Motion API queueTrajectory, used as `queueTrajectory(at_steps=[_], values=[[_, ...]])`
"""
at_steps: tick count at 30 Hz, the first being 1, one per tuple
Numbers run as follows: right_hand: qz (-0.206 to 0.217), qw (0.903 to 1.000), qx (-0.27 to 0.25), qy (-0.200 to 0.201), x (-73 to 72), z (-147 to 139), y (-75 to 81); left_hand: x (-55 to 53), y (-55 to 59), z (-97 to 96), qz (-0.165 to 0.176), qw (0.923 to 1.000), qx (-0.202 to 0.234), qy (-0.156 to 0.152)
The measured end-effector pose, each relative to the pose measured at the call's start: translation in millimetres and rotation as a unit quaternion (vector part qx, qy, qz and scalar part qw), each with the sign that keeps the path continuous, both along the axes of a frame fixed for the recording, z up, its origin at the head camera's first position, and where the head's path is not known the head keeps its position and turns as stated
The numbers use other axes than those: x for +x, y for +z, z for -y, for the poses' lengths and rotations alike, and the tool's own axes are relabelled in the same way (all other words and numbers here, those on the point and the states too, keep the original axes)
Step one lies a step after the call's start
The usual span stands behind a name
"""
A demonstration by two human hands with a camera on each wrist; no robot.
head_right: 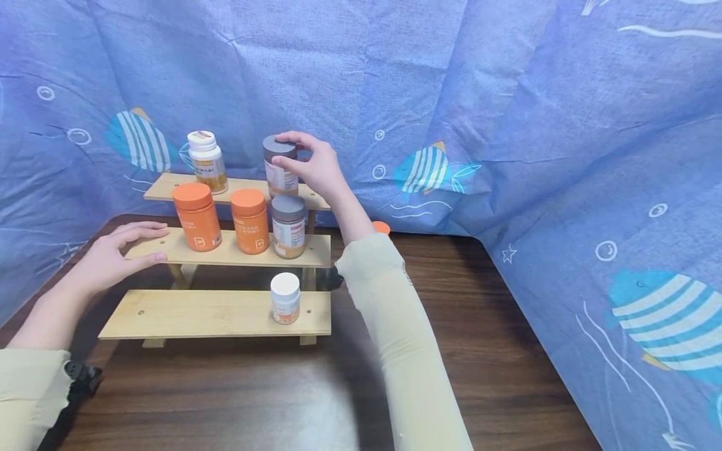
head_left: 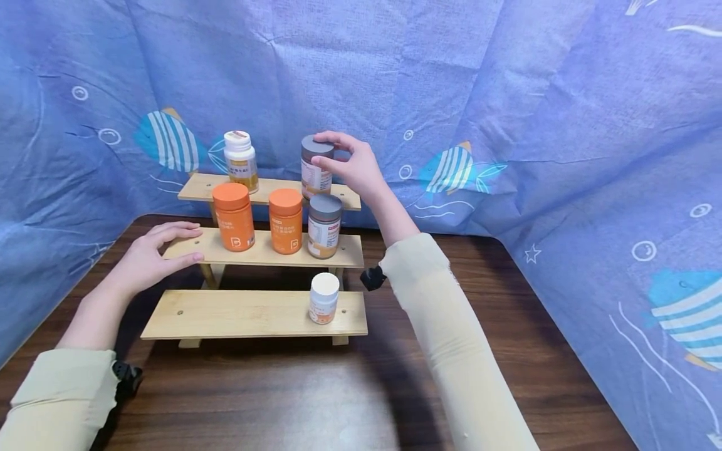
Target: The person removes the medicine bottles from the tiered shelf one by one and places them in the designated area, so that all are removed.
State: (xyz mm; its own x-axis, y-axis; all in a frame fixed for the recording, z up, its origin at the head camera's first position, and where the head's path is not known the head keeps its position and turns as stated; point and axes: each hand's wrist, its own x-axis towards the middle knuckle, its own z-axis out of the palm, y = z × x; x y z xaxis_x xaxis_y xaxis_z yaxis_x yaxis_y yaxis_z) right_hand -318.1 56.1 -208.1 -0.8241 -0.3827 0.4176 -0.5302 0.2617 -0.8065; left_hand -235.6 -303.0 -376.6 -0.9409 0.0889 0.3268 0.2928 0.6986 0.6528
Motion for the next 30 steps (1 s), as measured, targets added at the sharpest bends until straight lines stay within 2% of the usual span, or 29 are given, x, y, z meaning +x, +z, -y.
queueTrajectory(at_steps=[4,8,12,14,20,24,30], values=[[-0.007,1.0000,0.002,0.003,1.9,-5,0.0,1.6,0.6,1.0,0.003,1.0000,-0.004,0.001],[-0.006,0.9999,-0.010,0.001,-7.9,-12,-5.6,2.4,0.7,0.6,-0.002,1.0000,-0.005,-0.001],[-0.023,0.9996,-0.014,0.002,-17.0,-21,-11.0,2.2,1.0,-0.4,-0.017,0.9998,-0.002,-0.004],[-0.025,0.9996,-0.014,0.001,-13.3,-25,-8.5,1.8,1.3,-1.0,-0.020,0.9998,-0.001,-0.005],[-0.011,0.9997,-0.021,-0.008,13.6,-33,7.9,1.4,1.5,-1.6,-0.010,0.9999,0.005,-0.004],[-0.003,0.9994,-0.032,-0.016,14.0,-40,7.1,1.5,1.3,-1.9,-0.005,0.9999,0.014,-0.005],[-0.017,0.9985,-0.047,-0.023,-0.3,-55,-3.2,2.0,0.1,-1.8,-0.002,0.9999,0.014,-0.004]])
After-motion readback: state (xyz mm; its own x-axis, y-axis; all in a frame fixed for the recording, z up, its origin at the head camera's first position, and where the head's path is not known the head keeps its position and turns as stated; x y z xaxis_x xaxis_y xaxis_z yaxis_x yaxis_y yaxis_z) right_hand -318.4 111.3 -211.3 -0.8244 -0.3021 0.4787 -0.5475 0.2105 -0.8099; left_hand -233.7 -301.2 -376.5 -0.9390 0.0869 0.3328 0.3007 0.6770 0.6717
